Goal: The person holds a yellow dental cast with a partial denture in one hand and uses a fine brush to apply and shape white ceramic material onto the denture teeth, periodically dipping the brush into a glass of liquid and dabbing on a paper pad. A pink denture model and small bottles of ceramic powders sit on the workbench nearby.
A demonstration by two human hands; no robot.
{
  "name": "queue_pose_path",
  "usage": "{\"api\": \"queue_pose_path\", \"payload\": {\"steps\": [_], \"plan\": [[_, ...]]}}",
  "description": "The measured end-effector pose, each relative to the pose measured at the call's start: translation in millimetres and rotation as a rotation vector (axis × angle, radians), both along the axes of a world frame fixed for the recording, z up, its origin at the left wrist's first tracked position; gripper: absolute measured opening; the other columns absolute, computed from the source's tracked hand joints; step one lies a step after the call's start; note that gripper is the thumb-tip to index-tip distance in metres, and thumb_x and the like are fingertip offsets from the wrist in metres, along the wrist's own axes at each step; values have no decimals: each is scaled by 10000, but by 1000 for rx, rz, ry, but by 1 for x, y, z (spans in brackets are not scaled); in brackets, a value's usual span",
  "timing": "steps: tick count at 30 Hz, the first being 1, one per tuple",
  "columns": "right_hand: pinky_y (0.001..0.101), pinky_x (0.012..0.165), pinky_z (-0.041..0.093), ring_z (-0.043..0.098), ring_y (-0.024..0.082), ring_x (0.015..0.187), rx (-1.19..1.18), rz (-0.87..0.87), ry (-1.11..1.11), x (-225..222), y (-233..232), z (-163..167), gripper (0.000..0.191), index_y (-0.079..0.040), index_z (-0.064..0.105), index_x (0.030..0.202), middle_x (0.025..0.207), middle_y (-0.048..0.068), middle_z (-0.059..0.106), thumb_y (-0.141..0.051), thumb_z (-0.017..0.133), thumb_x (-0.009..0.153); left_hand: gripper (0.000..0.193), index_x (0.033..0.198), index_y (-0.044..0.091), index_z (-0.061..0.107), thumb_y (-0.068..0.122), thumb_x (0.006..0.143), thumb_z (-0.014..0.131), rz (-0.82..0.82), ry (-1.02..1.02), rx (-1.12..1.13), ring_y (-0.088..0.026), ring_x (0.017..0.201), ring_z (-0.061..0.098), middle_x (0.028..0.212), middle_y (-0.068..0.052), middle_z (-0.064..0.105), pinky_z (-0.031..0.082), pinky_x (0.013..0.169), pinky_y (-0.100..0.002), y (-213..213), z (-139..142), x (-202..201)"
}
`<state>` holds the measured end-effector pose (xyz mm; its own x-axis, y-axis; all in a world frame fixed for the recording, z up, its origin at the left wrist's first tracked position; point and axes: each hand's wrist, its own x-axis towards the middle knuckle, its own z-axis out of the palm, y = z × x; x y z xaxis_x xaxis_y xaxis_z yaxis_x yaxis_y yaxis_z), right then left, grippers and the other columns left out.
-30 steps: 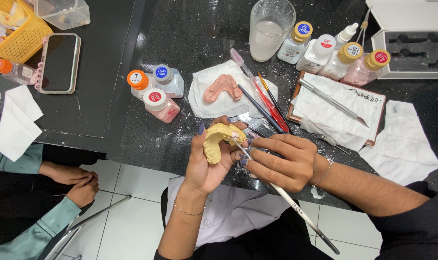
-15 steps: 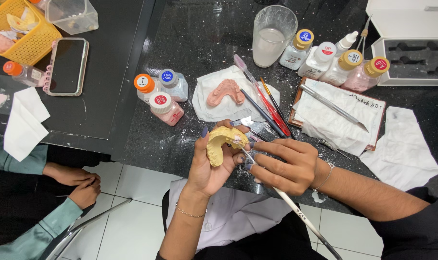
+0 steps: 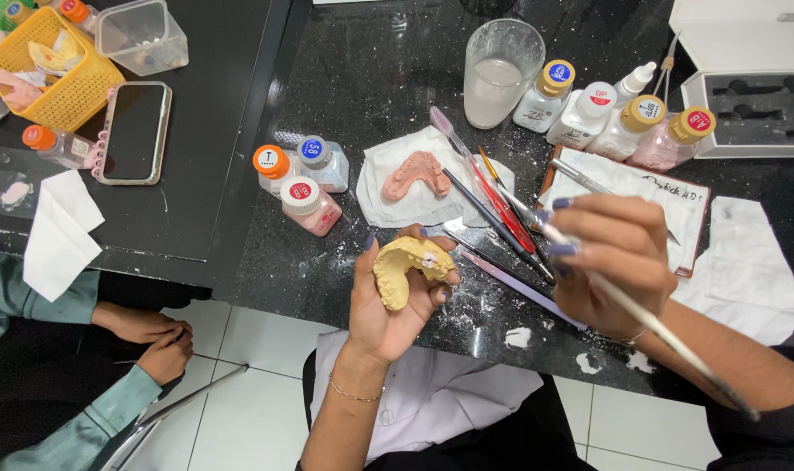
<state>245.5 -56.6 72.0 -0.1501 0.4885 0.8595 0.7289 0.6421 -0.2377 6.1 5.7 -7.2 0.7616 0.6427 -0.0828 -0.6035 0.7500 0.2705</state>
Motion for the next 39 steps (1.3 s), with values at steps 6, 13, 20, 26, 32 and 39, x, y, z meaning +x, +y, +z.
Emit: {"api": "queue_pose_path", "payload": {"steps": [6,13,20,26,32,39], "plan": [[393,889,496,641,238,1133,-369,-166,-419,5,26,25,308,-121,710,1156,1128,26,707,-96,716,849,581,1322,96,546,576,1001,488,11,-94,-149,-338,1003,654,1263,-186,615,536,810,-358,1,6,-2],[406,930,459,618,242,1168,-436,-197,-587,-5,38,14,414,-121,695,1243,1270,34,686,-122,686,830,568,1350,70,540,528,1017,487,8,-108,-150,-333,974,652,1260,-208,609,544,822,-378,1,7,-3],[404,913,455,616,291,1059,-573,-239,-316,-2,33,20,296,-68,696,1156,1133,97,658,-66,720,861,555,1349,63,555,514,1035,478,-9,-122,-133,-344,984,657,1264,-231,620,556,835,-380,2,3,0],[429,766,425,560,307,912,-755,-322,-451,-11,24,18,225,-46,655,866,933,118,563,-216,765,767,549,1346,62,551,511,1043,468,-16,-97,-156,-355,986,663,1265,-233,630,562,851,-389,1,2,0],[413,766,421,543,291,914,-670,-419,-616,-22,24,13,269,-14,641,844,938,127,553,-260,731,782,549,1356,52,547,506,1059,465,-24,-114,-123,-351,991,667,1276,-249,629,564,841,-381,1,3,0],[417,766,432,554,292,886,-712,-415,-605,-22,26,13,259,-1,636,830,911,137,551,-244,722,795,534,1316,65,554,511,1030,479,1,-103,-161,-335,982,668,1256,-224,622,569,881,-399,1,6,2]]}}
